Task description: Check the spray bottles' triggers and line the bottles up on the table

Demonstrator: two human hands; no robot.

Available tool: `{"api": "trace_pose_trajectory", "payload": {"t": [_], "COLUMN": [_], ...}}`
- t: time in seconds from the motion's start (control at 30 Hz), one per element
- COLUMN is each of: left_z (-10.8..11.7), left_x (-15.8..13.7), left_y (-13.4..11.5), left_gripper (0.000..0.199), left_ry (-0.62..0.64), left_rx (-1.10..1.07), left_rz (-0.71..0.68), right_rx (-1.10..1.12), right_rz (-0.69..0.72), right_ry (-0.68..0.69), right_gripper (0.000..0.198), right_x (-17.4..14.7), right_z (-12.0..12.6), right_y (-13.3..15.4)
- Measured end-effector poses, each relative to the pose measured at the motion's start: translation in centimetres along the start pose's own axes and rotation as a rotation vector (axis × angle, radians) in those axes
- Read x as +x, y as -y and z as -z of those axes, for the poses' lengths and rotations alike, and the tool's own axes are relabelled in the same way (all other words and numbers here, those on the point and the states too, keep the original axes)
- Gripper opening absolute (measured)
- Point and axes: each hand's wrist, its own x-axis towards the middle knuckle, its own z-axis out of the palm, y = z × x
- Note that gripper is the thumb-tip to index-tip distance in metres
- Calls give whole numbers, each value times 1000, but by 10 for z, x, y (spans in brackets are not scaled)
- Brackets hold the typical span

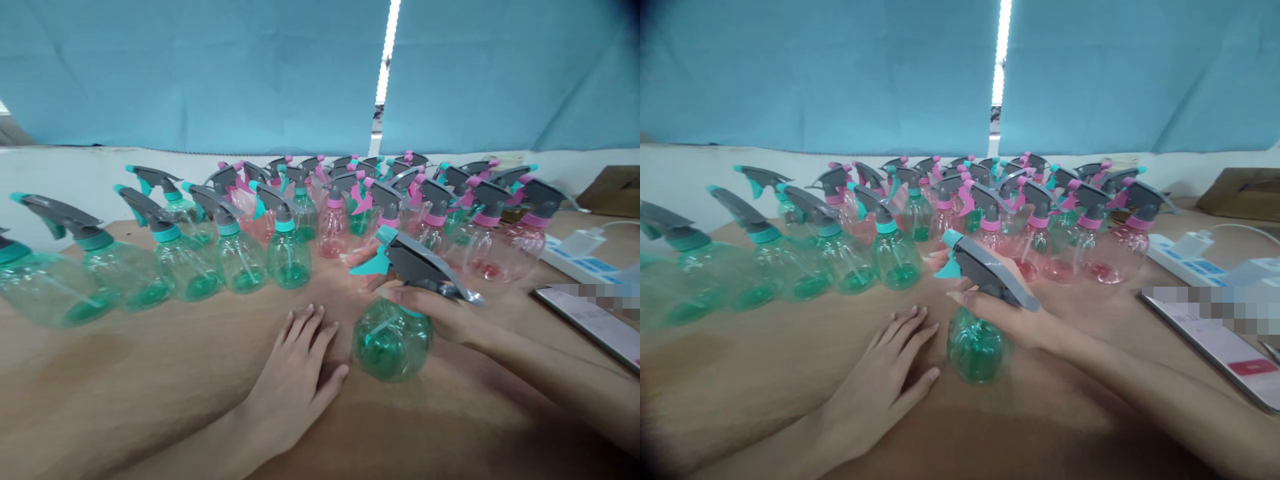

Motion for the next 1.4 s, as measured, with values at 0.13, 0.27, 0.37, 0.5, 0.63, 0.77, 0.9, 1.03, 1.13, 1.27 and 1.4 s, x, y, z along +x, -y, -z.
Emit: {"api": "trace_pose_trajectory", "payload": {"t": [0.13,0.27,0.37,0.5,0.63,0.77,0.9,1.03,1.13,1.27,1.4], "left_z": [1,2,2,1,0,0,1,1,0,0,1], "left_x": [0,1,0,0,0,0,0,0,1,1,0], "left_y": [0,0,0,0,0,-1,0,0,-1,-1,0], "left_gripper": [44,44,44,44,44,44,43,43,43,43,42], "left_ry": [10,19,22,17,11,7,6,1,2,11,4], "left_rx": [9,19,24,20,22,22,12,9,9,4,2], "left_rz": [0,2,3,0,-3,-3,-3,-2,4,8,6], "right_rx": [-12,-28,-28,-5,20,6,18,63,71,66,16], "right_rz": [29,48,55,45,23,-8,-53,-116,-123,-109,-67], "right_ry": [3,11,18,26,37,44,22,-16,-12,-24,-13], "right_gripper": [11,9,13,8,14,21,22,18,20,17,18], "right_x": [0,1,1,1,0,0,1,-1,-1,-1,-4], "right_z": [-1,-1,-1,0,0,-1,-2,-3,-3,-3,0], "right_y": [2,3,2,-1,-1,2,2,-1,-1,1,-4]}}
